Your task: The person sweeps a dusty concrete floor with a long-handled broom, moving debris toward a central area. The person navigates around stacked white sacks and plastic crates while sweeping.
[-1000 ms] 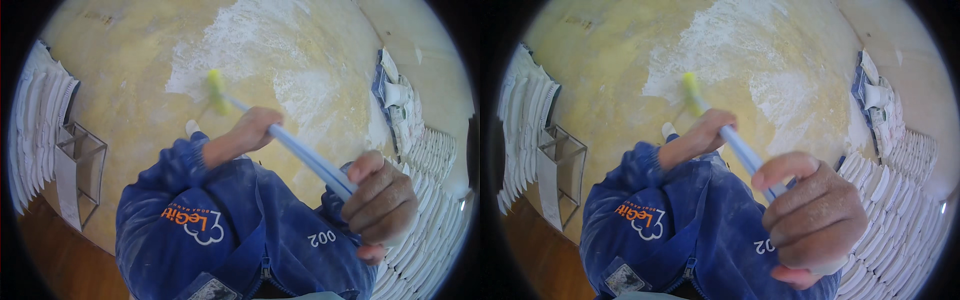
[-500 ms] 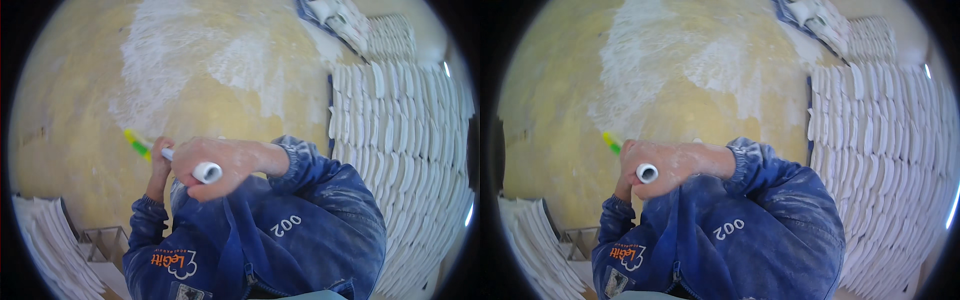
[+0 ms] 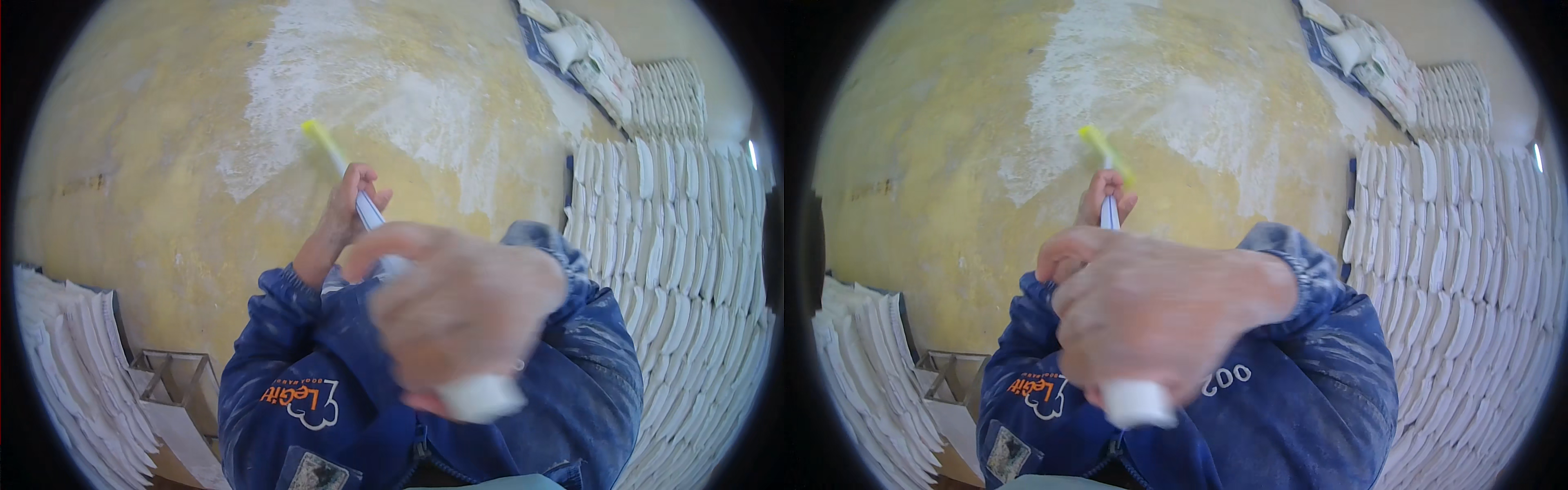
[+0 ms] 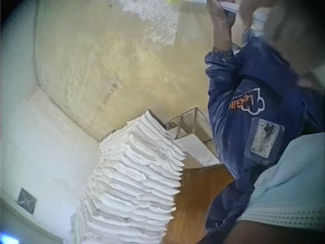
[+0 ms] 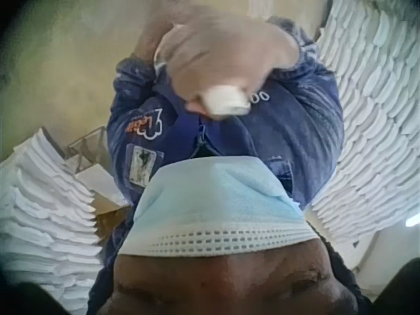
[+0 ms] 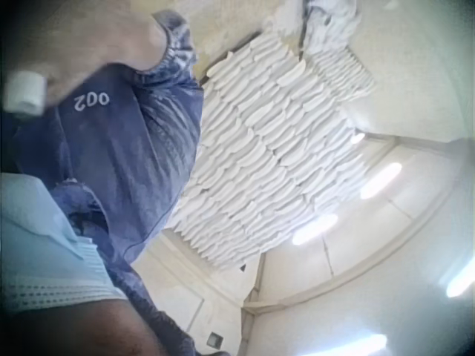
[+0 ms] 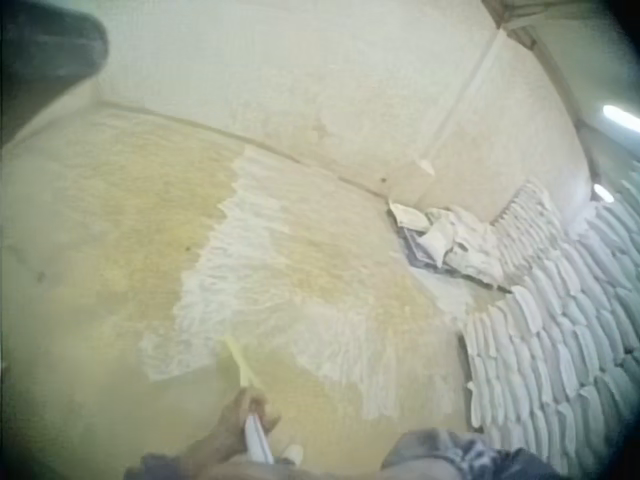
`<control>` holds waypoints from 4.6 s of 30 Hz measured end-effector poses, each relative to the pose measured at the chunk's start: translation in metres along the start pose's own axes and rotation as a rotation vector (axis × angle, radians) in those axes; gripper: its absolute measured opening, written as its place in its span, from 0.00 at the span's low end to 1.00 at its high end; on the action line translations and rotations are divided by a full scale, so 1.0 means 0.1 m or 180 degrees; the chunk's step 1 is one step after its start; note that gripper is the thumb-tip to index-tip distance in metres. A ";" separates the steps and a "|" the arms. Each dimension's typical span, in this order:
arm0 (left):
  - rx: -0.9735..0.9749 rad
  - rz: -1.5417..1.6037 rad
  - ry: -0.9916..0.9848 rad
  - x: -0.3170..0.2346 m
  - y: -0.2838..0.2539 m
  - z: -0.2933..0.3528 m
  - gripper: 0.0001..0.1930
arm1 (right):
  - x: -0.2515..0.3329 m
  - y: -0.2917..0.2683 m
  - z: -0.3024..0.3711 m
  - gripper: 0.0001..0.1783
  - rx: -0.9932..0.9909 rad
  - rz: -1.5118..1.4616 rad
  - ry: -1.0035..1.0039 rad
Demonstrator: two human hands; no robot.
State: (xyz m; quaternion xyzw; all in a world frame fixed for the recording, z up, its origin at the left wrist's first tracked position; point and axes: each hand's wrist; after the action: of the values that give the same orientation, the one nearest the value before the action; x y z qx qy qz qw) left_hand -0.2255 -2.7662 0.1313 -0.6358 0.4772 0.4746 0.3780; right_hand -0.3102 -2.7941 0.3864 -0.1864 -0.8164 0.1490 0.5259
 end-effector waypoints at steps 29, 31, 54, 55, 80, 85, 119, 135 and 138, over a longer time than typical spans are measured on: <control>-0.0091 -0.0631 0.0409 1.05 -0.59 -1.11 0.03 | -1.36 -0.33 -0.83 0.10 0.0409 0.1223 0.0865; -0.0260 -0.0940 0.0405 0.72 -0.82 -1.38 0.04 | -1.13 -0.78 -0.92 0.12 -0.0077 0.0762 0.0394; 0.0821 0.1623 -0.1771 2.29 -0.84 -3.23 0.03 | -3.33 -2.07 -1.16 0.08 -0.0302 0.0237 0.1581; 0.1002 0.2038 -0.2270 2.35 -0.90 -3.31 0.02 | -3.52 -1.92 -1.29 0.09 -0.0332 0.0309 0.1701; 0.1633 -0.0198 0.0032 2.68 -3.30 -4.51 0.02 | -4.20 -2.61 -2.84 0.09 -0.1604 -0.0101 0.1300; 0.1746 0.0765 0.0268 2.89 -2.64 -4.75 0.21 | -4.44 -2.52 -2.93 0.08 -0.0592 0.0707 0.2470; 0.2318 0.0109 0.0203 3.59 -1.04 -7.61 0.04 | -5.63 -5.11 -2.31 0.11 -0.1034 0.0872 0.2769; 0.1512 -0.2393 0.0119 4.16 -4.47 -9.22 0.07 | -7.25 -5.90 -3.55 0.07 -0.3205 -0.1622 0.2100; 0.1497 -0.2475 -0.0271 4.53 -4.83 -9.19 0.07 | -7.60 -5.90 -3.78 0.07 -0.2836 -0.1363 0.2327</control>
State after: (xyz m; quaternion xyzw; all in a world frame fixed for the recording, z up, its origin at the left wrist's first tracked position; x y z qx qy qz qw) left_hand 0.5068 -3.6114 -0.0497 -0.6445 0.2820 0.2019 0.6815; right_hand 0.2350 -3.6496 0.1880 -0.2593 -0.5863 -0.3890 0.6616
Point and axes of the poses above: each hand's wrist, its own z-axis away from the middle knuckle, its own y-axis out of the palm, x = y × z
